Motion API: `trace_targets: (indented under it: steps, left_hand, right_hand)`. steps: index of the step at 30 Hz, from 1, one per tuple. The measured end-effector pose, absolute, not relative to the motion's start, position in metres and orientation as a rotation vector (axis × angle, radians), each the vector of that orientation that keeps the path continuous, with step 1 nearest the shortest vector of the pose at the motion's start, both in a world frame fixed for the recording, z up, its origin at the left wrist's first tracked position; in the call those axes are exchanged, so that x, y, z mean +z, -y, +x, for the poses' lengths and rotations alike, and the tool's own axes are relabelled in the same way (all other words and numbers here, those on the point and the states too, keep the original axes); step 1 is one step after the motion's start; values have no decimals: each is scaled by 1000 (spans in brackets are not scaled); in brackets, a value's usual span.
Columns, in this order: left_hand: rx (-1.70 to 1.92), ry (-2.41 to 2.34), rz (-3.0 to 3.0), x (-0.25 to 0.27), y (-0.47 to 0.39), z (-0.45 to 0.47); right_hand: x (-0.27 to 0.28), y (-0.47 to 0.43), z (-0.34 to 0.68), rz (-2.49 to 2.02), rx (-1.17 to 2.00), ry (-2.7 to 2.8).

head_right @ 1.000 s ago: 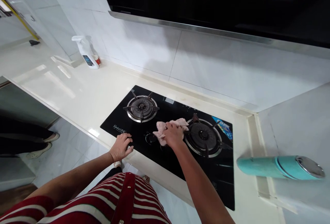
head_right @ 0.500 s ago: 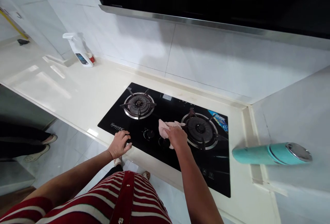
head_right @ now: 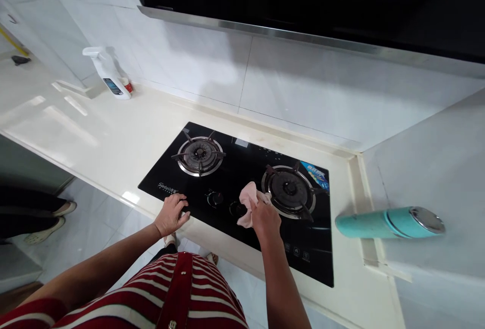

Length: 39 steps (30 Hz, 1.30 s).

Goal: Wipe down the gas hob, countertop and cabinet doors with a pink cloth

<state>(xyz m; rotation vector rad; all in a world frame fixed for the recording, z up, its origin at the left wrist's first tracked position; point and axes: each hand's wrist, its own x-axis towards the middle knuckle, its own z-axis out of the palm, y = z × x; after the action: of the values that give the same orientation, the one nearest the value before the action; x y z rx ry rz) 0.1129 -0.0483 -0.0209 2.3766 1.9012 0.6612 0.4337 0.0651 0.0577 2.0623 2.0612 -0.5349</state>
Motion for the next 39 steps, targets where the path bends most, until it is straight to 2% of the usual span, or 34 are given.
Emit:
trace_targets:
  steps: [10,19,23,26,30,36,39]
  left_hand:
    - [665,-1897,2406,-21,46,110]
    - [638,-1914,2402,-19,45,111]
    - [642,-1915,2403,-18,45,112]
    - [641,-1919,2396,-19,45,112]
    - [643,-1919,2391,-20,46,112]
    - [664,-1912,2394,-18,46,113]
    - [666,-1912,2386,-17,46,113]
  right_hand:
    - [54,-42,448,2122,-682,-2035]
    - [47,26,461,1839,-828,-2166]
    - [53,47,465,1631,-1089,-2439]
    - [58,43,476,1813,-1254,-2674]
    - [62,10,470,2326,-1014,-2799]
    - [41,-35,401,2292,-575,-2343]
    - [26,-42,386,2270,-549,-2320]
